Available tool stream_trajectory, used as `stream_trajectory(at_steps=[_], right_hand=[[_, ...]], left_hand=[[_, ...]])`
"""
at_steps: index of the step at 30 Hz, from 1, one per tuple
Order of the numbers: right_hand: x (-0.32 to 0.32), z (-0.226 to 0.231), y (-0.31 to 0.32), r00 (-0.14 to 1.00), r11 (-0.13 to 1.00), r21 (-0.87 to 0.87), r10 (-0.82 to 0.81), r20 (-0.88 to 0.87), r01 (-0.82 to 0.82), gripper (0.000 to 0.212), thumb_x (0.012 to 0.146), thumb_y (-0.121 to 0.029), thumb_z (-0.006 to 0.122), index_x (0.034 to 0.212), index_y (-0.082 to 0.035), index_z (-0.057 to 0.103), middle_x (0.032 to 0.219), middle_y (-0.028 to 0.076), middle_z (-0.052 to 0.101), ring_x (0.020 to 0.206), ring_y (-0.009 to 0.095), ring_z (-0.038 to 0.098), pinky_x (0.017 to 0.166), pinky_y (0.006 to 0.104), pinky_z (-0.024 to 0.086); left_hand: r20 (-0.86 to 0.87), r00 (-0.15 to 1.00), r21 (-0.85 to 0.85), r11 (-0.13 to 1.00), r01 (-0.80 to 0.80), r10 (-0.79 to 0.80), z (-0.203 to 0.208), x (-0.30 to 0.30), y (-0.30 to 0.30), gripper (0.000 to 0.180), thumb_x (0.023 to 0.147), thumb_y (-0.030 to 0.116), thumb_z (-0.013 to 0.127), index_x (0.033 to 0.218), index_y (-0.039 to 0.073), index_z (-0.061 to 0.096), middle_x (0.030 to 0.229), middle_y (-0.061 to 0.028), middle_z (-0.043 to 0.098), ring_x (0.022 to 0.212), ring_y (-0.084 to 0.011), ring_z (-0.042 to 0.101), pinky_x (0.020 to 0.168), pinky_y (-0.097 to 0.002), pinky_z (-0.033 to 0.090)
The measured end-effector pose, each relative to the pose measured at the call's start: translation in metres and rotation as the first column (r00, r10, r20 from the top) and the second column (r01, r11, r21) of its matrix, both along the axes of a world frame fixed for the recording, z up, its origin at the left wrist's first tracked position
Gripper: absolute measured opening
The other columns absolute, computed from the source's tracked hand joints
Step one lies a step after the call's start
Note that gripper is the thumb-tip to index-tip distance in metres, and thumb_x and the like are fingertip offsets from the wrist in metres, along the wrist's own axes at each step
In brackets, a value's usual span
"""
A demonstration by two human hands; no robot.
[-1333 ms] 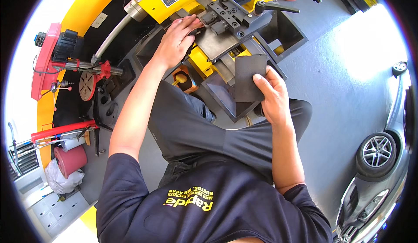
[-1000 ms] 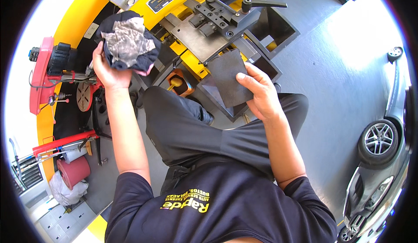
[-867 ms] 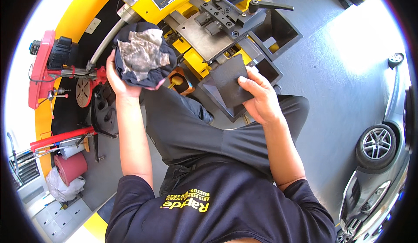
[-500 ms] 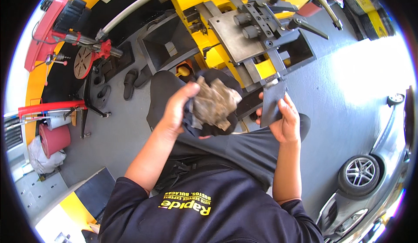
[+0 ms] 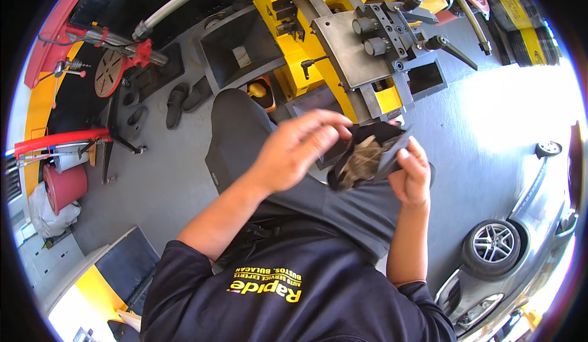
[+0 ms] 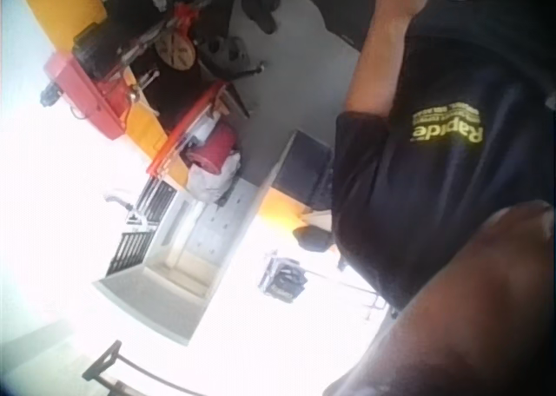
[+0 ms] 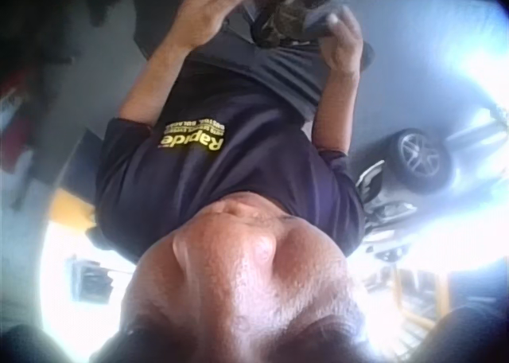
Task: The person cleans a yellow brake lathe using a green bottle and a cloth. They wipe the machine's surfaces and components, then handle a brake pad and a small metal part, placing them on the machine.
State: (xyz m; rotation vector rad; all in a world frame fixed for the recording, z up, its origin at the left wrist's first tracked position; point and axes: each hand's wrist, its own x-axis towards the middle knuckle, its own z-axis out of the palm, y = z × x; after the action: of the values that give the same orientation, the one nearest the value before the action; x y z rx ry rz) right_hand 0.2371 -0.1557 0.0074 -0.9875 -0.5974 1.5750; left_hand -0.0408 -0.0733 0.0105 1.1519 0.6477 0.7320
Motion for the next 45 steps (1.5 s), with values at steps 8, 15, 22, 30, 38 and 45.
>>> stream_trajectory(at_steps=[8, 15, 22, 30, 38, 45], right_hand=[[0.073, 0.012, -0.014, 0.899, 0.894, 0.123, -0.437, 0.034, 0.431, 0.047, 0.107, -0.034, 0.056, 0.137, 0.002, 0.062, 0.127, 0.019, 0.071, 0.115, 0.029, 0.071, 0.104, 0.0389, 0.056], [0.080, -0.008, -0.026, 0.896, 0.887, 0.131, -0.442, -0.036, 0.443, 0.049, 0.113, -0.038, 0.053, 0.139, 0.002, 0.062, 0.123, 0.016, 0.071, 0.101, 0.023, 0.071, 0.085, 0.0370, 0.061], [0.057, -0.040, -0.035, 0.949, 0.950, -0.046, -0.310, -0.052, 0.307, 0.047, 0.116, -0.036, 0.047, 0.142, -0.001, 0.064, 0.124, 0.015, 0.075, 0.108, 0.022, 0.074, 0.097, 0.0361, 0.060], [0.053, -0.031, -0.031, 0.918, 0.923, -0.070, -0.384, -0.093, 0.379, 0.044, 0.115, -0.033, 0.047, 0.137, 0.000, 0.067, 0.120, 0.014, 0.076, 0.105, 0.022, 0.075, 0.096, 0.0350, 0.061], [0.059, -0.035, -0.029, 0.926, 0.927, -0.024, -0.374, -0.050, 0.373, 0.046, 0.115, -0.036, 0.048, 0.136, 0.001, 0.067, 0.122, 0.014, 0.075, 0.108, 0.022, 0.074, 0.098, 0.0359, 0.060], [0.062, -0.036, -0.025, 0.940, 0.937, -0.086, -0.341, -0.005, 0.340, 0.046, 0.115, -0.038, 0.049, 0.133, 0.000, 0.067, 0.124, 0.014, 0.074, 0.110, 0.022, 0.073, 0.099, 0.0368, 0.059]], left_hand=[[-0.170, 0.926, -0.007, 0.940, -0.342, 0.336, -0.028, -0.028, 0.032, 0.029, 0.116, 0.024, 0.056, 0.127, 0.004, 0.074, 0.110, -0.0062, 0.079, 0.102, -0.0126, 0.072, 0.092, -0.0287, 0.055], [-0.332, 0.800, 0.057, 0.857, -0.512, 0.500, -0.061, -0.017, 0.070, 0.039, 0.114, 0.038, 0.061, 0.129, 0.004, 0.074, 0.111, -0.0069, 0.080, 0.099, -0.0144, 0.074, 0.086, -0.0294, 0.056], [-0.223, 0.966, -0.383, 0.899, -0.211, 0.131, -0.055, -0.008, 0.114, 0.043, 0.109, 0.041, 0.072, 0.127, 0.001, 0.072, 0.108, -0.0073, 0.078, 0.094, -0.0157, 0.077, 0.079, -0.0291, 0.062], [-0.096, 0.994, -0.515, 0.852, -0.093, 0.050, -0.057, -0.014, 0.133, 0.028, 0.109, 0.026, 0.072, 0.119, 0.000, 0.073, 0.096, -0.0014, 0.071, 0.088, -0.0148, 0.074, 0.080, -0.0295, 0.063], [-0.372, 0.896, 0.259, 0.954, -0.152, 0.243, -0.067, -0.009, 0.101, 0.058, 0.111, 0.050, 0.064, 0.138, -0.001, 0.065, 0.112, -0.0109, 0.077, 0.104, -0.0227, 0.075, 0.095, -0.0381, 0.059], [-0.390, 0.722, 0.921, 0.218, 0.325, 0.571, -0.062, -0.015, 0.142, 0.045, 0.104, 0.048, 0.070, 0.103, 0.003, 0.074, 0.091, -0.0110, 0.070, 0.088, -0.0320, 0.069, 0.080, -0.0420, 0.054]])
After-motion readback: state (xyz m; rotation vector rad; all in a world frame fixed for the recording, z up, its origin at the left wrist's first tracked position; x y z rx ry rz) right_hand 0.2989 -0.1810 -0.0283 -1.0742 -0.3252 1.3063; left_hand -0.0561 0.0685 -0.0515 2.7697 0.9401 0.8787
